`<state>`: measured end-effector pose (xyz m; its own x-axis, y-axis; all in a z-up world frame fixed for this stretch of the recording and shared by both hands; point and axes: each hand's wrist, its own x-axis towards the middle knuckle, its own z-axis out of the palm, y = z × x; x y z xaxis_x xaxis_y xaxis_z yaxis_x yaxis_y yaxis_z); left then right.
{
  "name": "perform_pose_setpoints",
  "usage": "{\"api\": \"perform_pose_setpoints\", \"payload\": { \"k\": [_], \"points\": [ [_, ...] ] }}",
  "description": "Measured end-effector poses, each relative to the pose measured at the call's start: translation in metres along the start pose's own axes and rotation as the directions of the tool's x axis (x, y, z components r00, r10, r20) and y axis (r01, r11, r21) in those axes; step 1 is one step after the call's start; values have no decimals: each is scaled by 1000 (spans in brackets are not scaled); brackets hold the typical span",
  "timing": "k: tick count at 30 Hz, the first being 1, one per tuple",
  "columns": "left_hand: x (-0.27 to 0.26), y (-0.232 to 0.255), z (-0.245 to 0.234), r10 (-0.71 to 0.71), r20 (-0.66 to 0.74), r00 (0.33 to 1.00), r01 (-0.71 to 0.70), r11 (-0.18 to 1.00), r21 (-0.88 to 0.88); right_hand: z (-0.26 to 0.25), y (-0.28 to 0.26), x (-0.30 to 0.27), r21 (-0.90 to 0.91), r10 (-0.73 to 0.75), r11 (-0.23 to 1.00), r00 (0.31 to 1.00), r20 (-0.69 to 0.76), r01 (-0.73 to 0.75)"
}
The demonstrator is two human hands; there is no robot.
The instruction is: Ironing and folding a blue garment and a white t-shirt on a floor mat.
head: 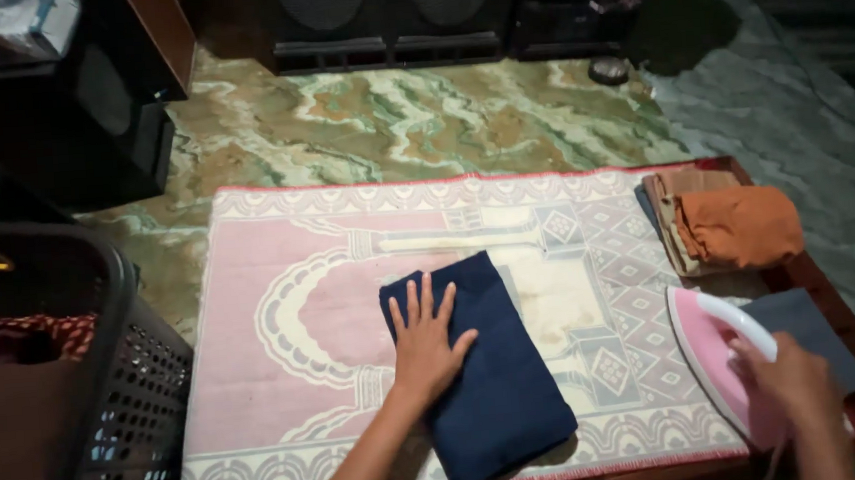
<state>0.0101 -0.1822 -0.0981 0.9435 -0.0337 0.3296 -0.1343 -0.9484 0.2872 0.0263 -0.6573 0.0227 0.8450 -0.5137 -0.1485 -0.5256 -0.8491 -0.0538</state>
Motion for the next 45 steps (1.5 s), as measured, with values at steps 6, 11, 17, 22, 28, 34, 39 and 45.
{"api": "perform_pose_setpoints", "payload": {
  "k": [6, 11, 17, 22, 28, 34, 39, 45],
  "points": [
    [-88, 55, -52, -82, 22, 996, 84, 976, -203, -14, -25, -31, -1, -75, 997, 982, 173, 76],
    [-144, 69, -16, -214, -176, 961, 201, 976, -89, -31, -142, -155, 422, -445, 847, 865, 233, 322],
    [-157, 58, 4, -233, -160, 959, 230, 973, -34, 67, -254, -176, 102, -703, 706, 678, 214, 700],
    [-156, 59, -2, -202, -105, 974, 196, 979, -56, 69, -320, -159, 40, -743, 669, 668, 40, 742],
    [-154, 57, -25, -216, -105, 971, 186, 952, -245, 67, -339, -150, 94, -781, 624, 618, 87, 776],
    [-161, 45, -23, -284, -190, 940, 119, 793, -597, 77, -248, -215, 32, -779, 608, 588, 218, 793],
    [-157, 46, -37, -425, -189, 885, 155, 652, -742, 77, -238, -249, -43, -656, 712, 686, 315, 701],
    [-154, 49, -34, -399, -197, 895, 171, 718, -675, 67, -323, -230, 114, -639, 769, 758, 131, 629]
  ]
}}
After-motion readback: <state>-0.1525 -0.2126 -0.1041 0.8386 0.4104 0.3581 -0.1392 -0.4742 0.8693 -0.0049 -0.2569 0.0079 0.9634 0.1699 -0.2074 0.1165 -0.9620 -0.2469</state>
